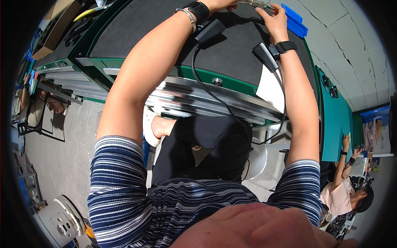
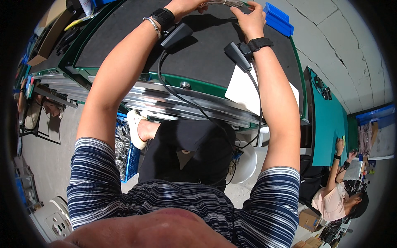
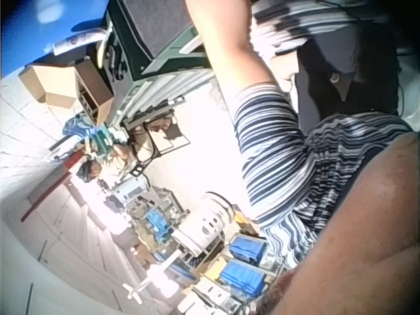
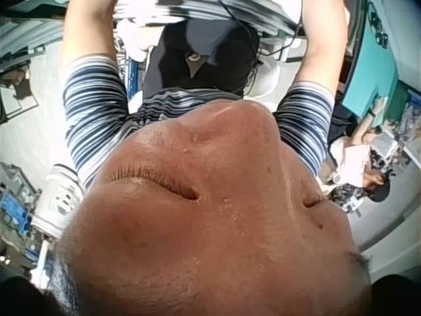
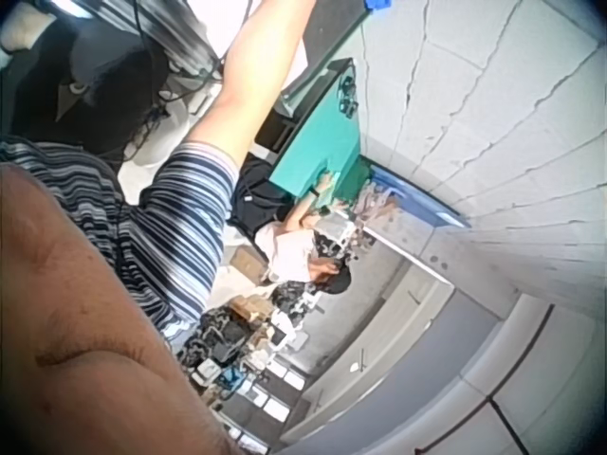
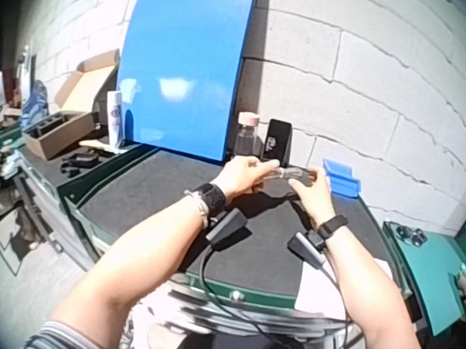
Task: Assembling electrical components and wires on a workbench.
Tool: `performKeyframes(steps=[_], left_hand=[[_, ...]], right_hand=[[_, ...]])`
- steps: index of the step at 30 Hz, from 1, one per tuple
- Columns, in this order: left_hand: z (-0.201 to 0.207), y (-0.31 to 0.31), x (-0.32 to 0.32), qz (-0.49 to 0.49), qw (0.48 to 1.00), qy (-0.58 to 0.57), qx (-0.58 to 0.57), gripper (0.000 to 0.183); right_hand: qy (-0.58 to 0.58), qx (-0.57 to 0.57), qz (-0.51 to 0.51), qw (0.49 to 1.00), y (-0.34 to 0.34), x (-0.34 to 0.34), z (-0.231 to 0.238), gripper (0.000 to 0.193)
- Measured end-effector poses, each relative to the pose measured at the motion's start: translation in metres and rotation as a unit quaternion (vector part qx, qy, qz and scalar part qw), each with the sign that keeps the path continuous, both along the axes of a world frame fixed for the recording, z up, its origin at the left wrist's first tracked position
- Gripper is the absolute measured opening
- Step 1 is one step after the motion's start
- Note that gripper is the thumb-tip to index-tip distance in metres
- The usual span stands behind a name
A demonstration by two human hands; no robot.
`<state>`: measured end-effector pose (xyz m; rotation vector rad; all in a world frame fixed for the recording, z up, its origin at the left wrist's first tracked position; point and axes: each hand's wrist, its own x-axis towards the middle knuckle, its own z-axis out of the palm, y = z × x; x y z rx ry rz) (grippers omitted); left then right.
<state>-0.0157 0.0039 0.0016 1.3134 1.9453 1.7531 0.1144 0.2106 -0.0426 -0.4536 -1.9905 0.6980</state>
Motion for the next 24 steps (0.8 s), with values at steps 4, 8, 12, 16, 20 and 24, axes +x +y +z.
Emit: performKeyframes(steps=[4,8,12,16,20,24], left_hand=[[-0.003,0.004,-0.005,-0.012,0.999,-0.039,0.027,0.048],[-0.002,0.003,-0.007,0.009,1.0,-0.006,0.005,0.047],[-0.004,0.006,-0.003,-0.061,0.997,0.024,0.027,0.044],[-0.006,0.007,-0.002,-0.081,0.995,0.048,0.032,0.042],[-0.006,0.011,-0.006,-0.083,0.995,0.009,0.056,0.041],[-0.008,0.013,-0.008,-0.038,0.998,0.0,0.051,0.04]], right_hand=[[-0.07,-0.055,0.105,0.99,0.019,-0.001,-0.002,0.074],[-0.102,-0.018,0.114,0.988,0.025,-0.007,-0.011,0.075],[-0.129,0.146,-0.038,0.98,0.017,-0.01,-0.014,0.059],[-0.069,-0.067,0.08,0.992,0.008,0.001,-0.002,0.033],[-0.005,-0.043,0.057,0.997,-0.005,0.004,0.008,0.025],[-0.007,-0.014,0.06,0.998,-0.015,0.005,0.015,0.024]])
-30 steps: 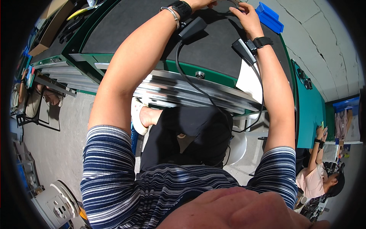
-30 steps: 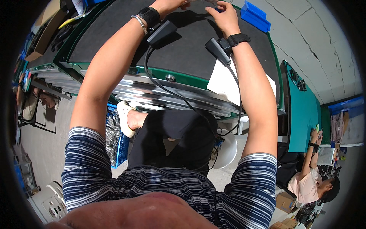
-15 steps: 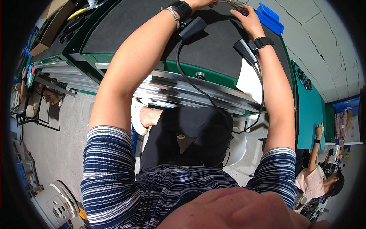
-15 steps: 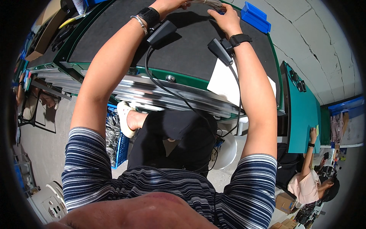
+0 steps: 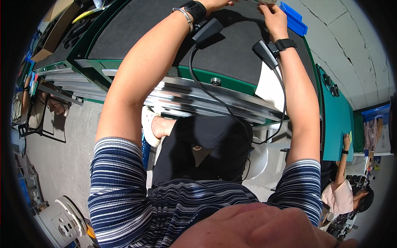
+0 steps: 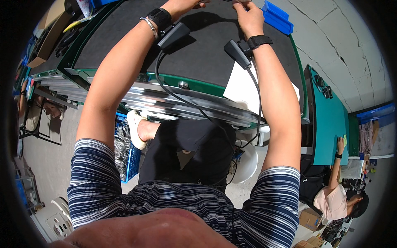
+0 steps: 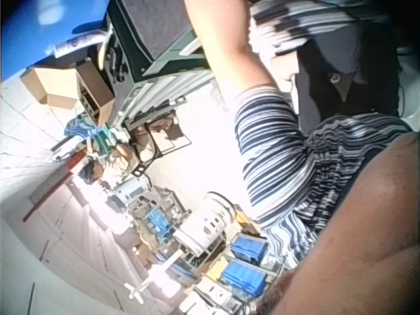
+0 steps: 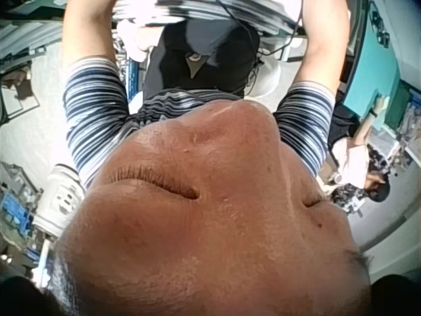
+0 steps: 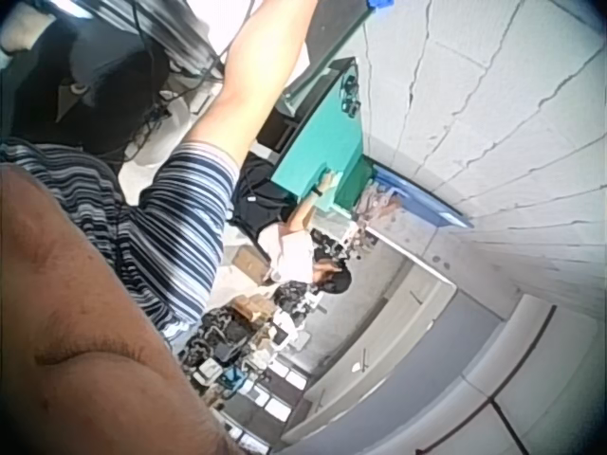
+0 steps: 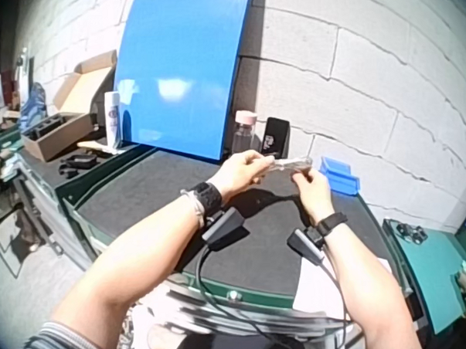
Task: Assembling electrical components and wires on a workbench.
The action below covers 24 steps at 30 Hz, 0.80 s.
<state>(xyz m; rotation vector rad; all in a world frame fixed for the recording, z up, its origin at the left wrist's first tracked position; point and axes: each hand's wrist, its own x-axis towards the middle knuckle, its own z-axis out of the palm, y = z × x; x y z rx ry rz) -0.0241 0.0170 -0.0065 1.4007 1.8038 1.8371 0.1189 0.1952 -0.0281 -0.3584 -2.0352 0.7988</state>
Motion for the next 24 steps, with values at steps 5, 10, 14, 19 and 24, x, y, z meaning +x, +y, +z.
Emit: performKeyframes(steps=[5,10,14,19,24], left_hand=[[-0.005,-0.003,-0.007,0.069,0.995,0.046,-0.057,0.041],[-0.012,-0.001,-0.017,0.104,0.985,0.081,-0.108,0.038],[-0.016,0.002,-0.021,0.066,0.981,0.094,-0.157,0.037],[-0.013,-0.001,-0.02,0.051,0.971,0.171,-0.159,0.039],[-0.012,0.001,-0.012,0.043,0.977,0.167,-0.123,0.046]], right_hand=[[-0.036,0.011,0.014,0.999,-0.011,0.004,0.004,0.023],[-0.118,0.005,0.017,0.993,-0.017,0.002,0.002,0.028],[-0.157,0.031,0.067,0.985,-0.018,0.001,-0.002,0.033],[-0.124,0.039,0.078,0.988,-0.015,0.001,-0.004,0.031],[-0.03,-0.002,0.083,0.996,-0.01,-0.005,-0.006,0.035]])
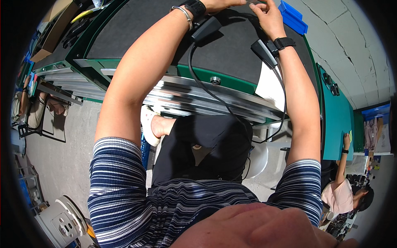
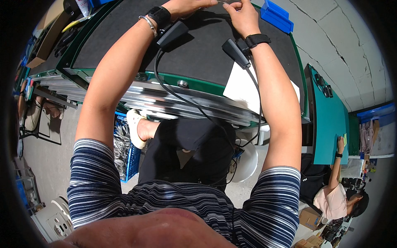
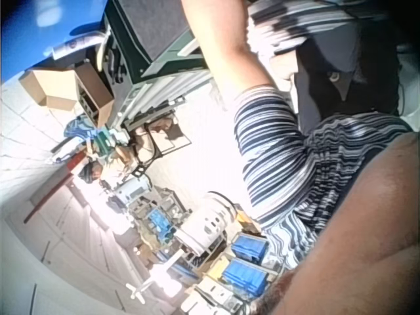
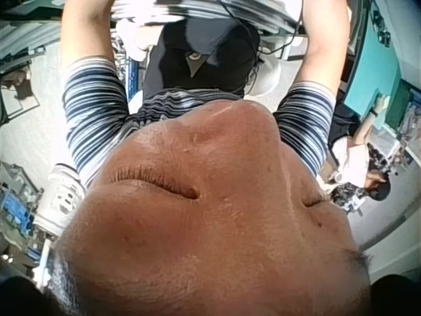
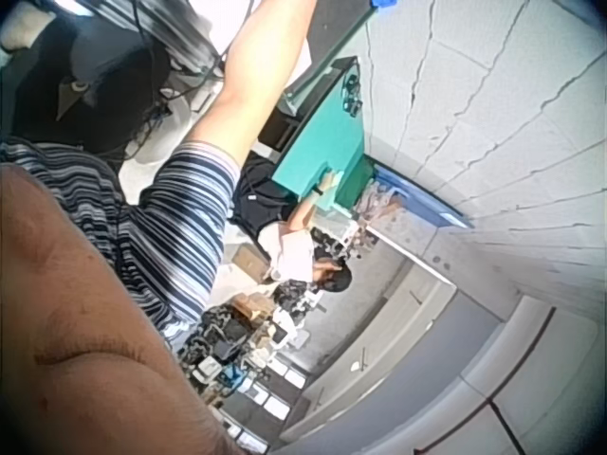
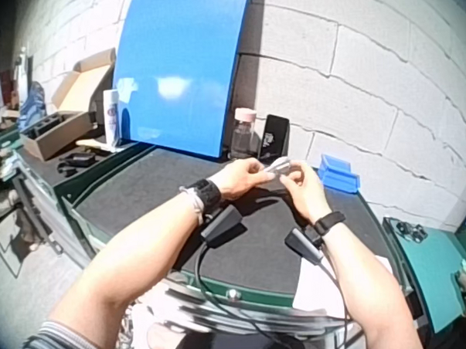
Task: Assembling electrical components and wires on a workbench.
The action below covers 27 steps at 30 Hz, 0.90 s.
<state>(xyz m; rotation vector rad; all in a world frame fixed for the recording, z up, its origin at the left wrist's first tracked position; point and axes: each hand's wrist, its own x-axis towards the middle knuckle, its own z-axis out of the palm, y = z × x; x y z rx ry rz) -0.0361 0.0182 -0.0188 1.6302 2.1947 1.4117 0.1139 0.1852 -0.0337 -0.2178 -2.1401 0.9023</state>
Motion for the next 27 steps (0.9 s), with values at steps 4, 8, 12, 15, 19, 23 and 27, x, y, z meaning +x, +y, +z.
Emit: performKeyframes(steps=[4,8,12,15,19,23,27], left_hand=[[-0.002,0.003,-0.002,-0.031,0.998,0.01,0.05,0.045],[-0.004,0.005,-0.012,0.023,0.997,0.079,0.01,0.04],[-0.011,0.005,-0.018,0.042,0.988,0.107,-0.099,0.036],[-0.011,0.005,-0.017,0.024,0.99,0.109,-0.082,0.033],[-0.004,0.002,-0.004,-0.061,0.998,-0.026,0.023,0.029],[0.004,0.0,0.005,-0.081,0.967,-0.241,0.009,0.03],[-0.001,-0.002,-0.001,-0.069,0.986,-0.142,0.049,0.033]], right_hand=[[0.046,0.0,-0.028,0.999,0.001,0.0,0.002,0.04],[0.009,-0.01,-0.009,1.0,-0.011,0.003,0.007,0.046],[-0.126,0.111,-0.024,0.986,-0.025,0.013,0.014,0.051],[-0.106,0.113,0.011,0.988,-0.029,0.015,0.015,0.048],[-0.045,0.068,-0.028,0.996,-0.026,0.008,0.013,0.046],[0.039,-0.046,0.042,0.997,-0.019,0.005,0.012,0.05],[0.029,-0.035,0.039,0.998,-0.022,0.007,0.008,0.054]])
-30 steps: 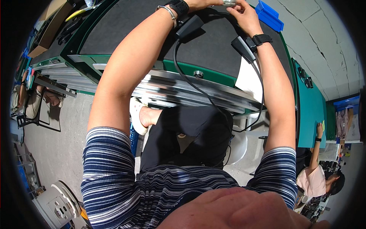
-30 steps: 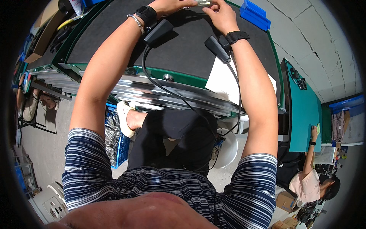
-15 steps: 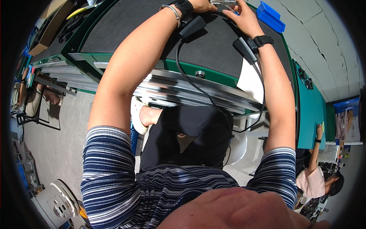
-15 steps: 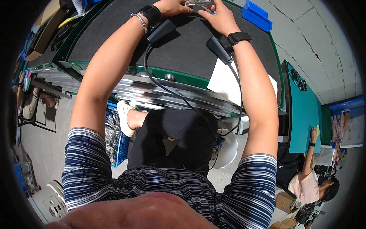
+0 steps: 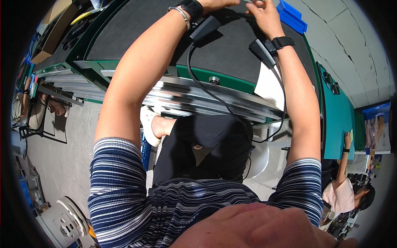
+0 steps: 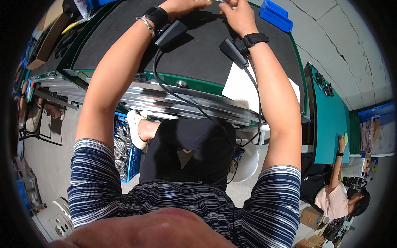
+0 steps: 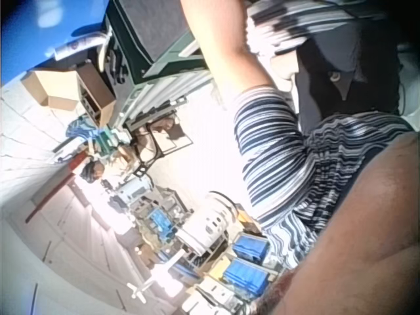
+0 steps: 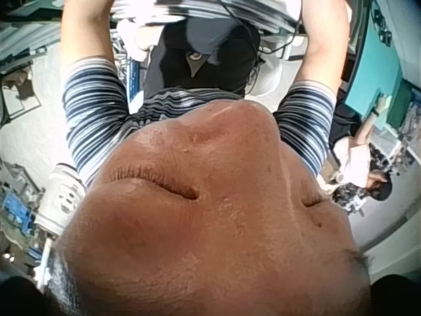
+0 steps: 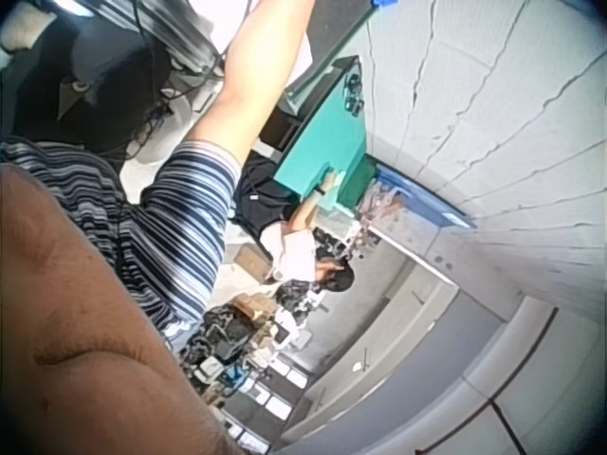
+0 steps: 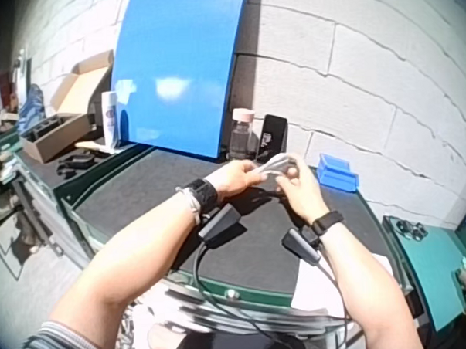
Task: Assembling electrical components and wires on a workbench.
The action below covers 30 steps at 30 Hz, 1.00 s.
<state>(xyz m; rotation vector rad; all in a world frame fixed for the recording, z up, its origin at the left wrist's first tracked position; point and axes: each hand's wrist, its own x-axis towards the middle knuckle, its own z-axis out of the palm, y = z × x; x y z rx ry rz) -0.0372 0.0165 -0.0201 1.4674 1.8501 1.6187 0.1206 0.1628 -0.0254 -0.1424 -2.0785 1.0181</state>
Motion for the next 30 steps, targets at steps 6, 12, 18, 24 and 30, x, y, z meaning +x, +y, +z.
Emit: performKeyframes(steps=[6,12,18,24,30], left_hand=[[-0.007,0.003,-0.014,0.061,0.977,0.176,-0.108,0.039],[-0.005,0.002,-0.01,0.092,0.968,0.207,-0.104,0.035],[0.001,0.0,0.0,0.099,0.991,0.085,0.036,0.034],[-0.001,-0.004,-0.003,0.012,0.975,0.202,-0.095,0.033],[-0.004,-0.002,-0.004,-0.046,0.991,0.108,-0.066,0.032]], right_hand=[[-0.096,0.123,-0.07,0.985,-0.006,0.008,0.005,0.062],[-0.148,0.127,-0.093,0.976,-0.003,0.005,0.003,0.041],[-0.028,0.122,-0.084,0.989,-0.002,0.001,0.005,0.029],[-0.074,0.092,0.005,0.993,-0.008,0.004,0.006,0.031],[-0.114,0.07,0.06,0.989,-0.006,0.005,0.004,0.034]])
